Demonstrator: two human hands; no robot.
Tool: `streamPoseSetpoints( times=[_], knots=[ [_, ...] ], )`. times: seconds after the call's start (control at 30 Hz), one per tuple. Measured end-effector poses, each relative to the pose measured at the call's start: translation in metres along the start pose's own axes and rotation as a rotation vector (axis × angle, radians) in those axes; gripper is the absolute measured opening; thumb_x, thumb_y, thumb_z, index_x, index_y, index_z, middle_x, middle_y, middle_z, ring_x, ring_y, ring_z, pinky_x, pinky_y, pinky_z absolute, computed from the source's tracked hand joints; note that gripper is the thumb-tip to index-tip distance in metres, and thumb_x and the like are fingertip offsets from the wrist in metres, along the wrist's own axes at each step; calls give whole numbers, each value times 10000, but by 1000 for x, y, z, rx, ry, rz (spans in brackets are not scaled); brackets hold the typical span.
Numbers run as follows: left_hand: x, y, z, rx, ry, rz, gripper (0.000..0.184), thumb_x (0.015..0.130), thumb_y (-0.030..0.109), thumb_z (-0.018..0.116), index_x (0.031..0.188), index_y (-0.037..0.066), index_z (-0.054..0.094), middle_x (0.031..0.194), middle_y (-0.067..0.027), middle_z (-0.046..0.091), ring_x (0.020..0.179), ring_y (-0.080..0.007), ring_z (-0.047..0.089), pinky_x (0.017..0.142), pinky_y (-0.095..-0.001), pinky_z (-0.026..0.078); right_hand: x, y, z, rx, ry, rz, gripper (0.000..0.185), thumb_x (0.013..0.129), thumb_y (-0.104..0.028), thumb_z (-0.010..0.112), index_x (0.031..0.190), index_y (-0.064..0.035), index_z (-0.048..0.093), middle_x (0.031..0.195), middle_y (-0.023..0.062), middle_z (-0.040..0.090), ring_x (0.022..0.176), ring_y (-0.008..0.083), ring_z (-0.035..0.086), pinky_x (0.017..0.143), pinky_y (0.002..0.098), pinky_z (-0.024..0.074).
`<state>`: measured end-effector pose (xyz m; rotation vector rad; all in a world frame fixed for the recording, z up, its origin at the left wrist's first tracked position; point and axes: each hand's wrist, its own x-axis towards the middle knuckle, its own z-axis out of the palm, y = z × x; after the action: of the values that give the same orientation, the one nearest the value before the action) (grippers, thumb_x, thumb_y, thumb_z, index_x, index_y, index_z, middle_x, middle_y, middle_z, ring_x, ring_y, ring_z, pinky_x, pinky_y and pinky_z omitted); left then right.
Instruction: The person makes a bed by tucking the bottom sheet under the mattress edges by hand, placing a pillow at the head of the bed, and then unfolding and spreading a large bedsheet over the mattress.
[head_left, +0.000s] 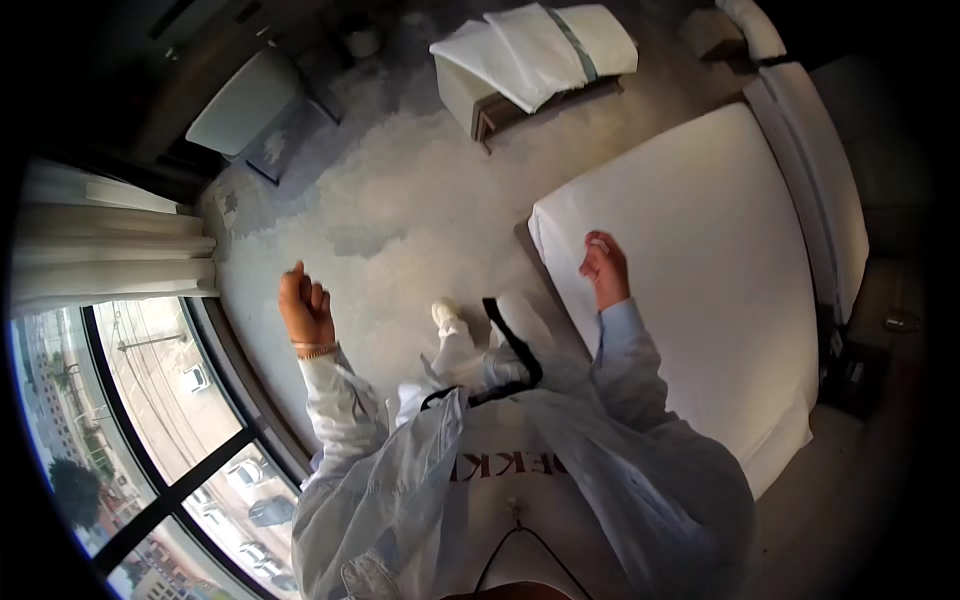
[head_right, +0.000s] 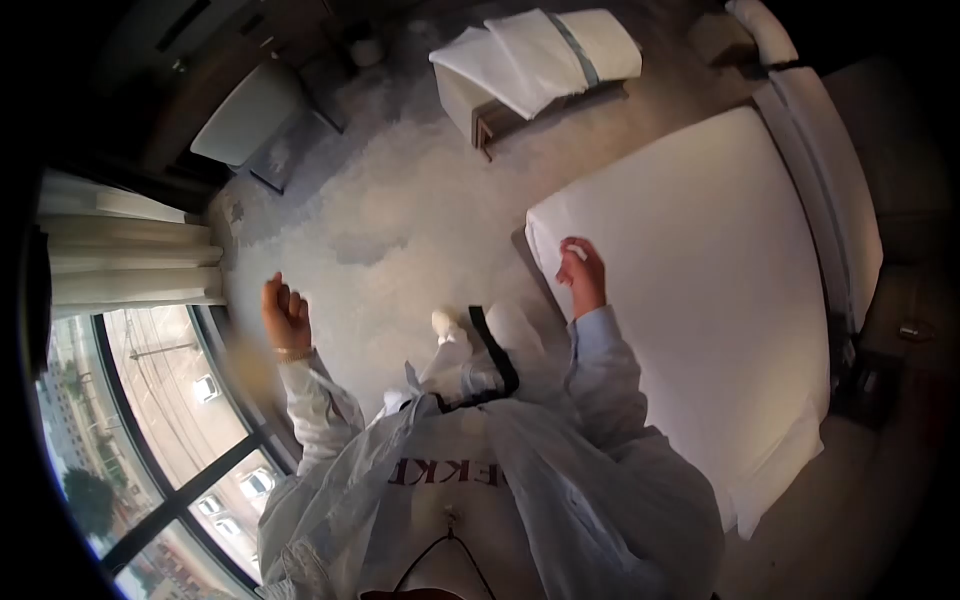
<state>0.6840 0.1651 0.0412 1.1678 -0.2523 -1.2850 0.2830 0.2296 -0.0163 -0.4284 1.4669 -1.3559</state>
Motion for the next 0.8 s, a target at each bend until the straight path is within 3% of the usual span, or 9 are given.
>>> streamPoseSetpoints(
  times=[0.13, 0.2, 0.3, 0.5, 0.6, 0.73, 0.8],
  knots=[
    [68, 22, 79, 85, -135, 65, 323, 831, 76, 532, 591, 165, 335, 493, 66, 203, 396, -41, 142, 376, -223, 131, 51, -17, -2, 12, 92, 27, 107, 804, -82, 499, 908, -69, 523, 601, -41, 384, 458, 52, 322, 474, 226, 352],
    [83, 21, 105, 164, -240, 210, 394, 819, 27, 542, 560, 172, 283, 491, 72, 220, 392, -36, 143, 377, -225, 124, 71, -16, -6, 48, 159, 79, 82, 791, -93, 549, 870, -73, 542, 547, -54, 339, 441, 53, 298, 451, 216, 326],
    [114, 12, 138, 214, -230, 213, 447, 806, -14, 547, 548, 176, 235, 491, 73, 243, 387, -32, 141, 376, -228, 120, 128, -20, 7, 46, 165, 135, 109, 815, -105, 502, 918, -81, 527, 521, -56, 304, 431, 56, 294, 482, 235, 352],
    [183, -30, 202, 337, -120, 105, 459, 801, -18, 555, 542, 181, 232, 473, 74, 239, 380, -23, 151, 362, -221, 100, 271, -66, 22, 170, 150, 77, 116, 820, -127, 552, 926, -88, 525, 537, -54, 317, 438, 60, 304, 477, 232, 347],
    [226, -46, 260, 319, -138, 45, 472, 795, -30, 556, 532, 186, 229, 471, 79, 234, 373, -21, 140, 353, -220, 101, 320, -126, 27, 94, 188, -25, 187, 784, -146, 593, 934, -59, 525, 593, -47, 375, 497, 43, 324, 457, 208, 289],
    [262, -67, 361, 348, -256, 16, 460, 797, -33, 551, 538, 187, 240, 470, 80, 233, 369, -21, 145, 354, -223, 100, 347, -167, 3, 107, 235, -92, 157, 815, -167, 569, 922, -60, 524, 577, -47, 360, 484, 45, 305, 459, 209, 292],
    [283, -81, 413, 329, -386, -14, 445, 797, -32, 548, 541, 184, 255, 469, 78, 245, 368, -20, 151, 355, -223, 104, 358, -175, -12, 181, 340, 19, 104, 858, -185, 522, 880, -84, 514, 540, -53, 303, 462, 51, 273, 455, 218, 288]
  ],
)
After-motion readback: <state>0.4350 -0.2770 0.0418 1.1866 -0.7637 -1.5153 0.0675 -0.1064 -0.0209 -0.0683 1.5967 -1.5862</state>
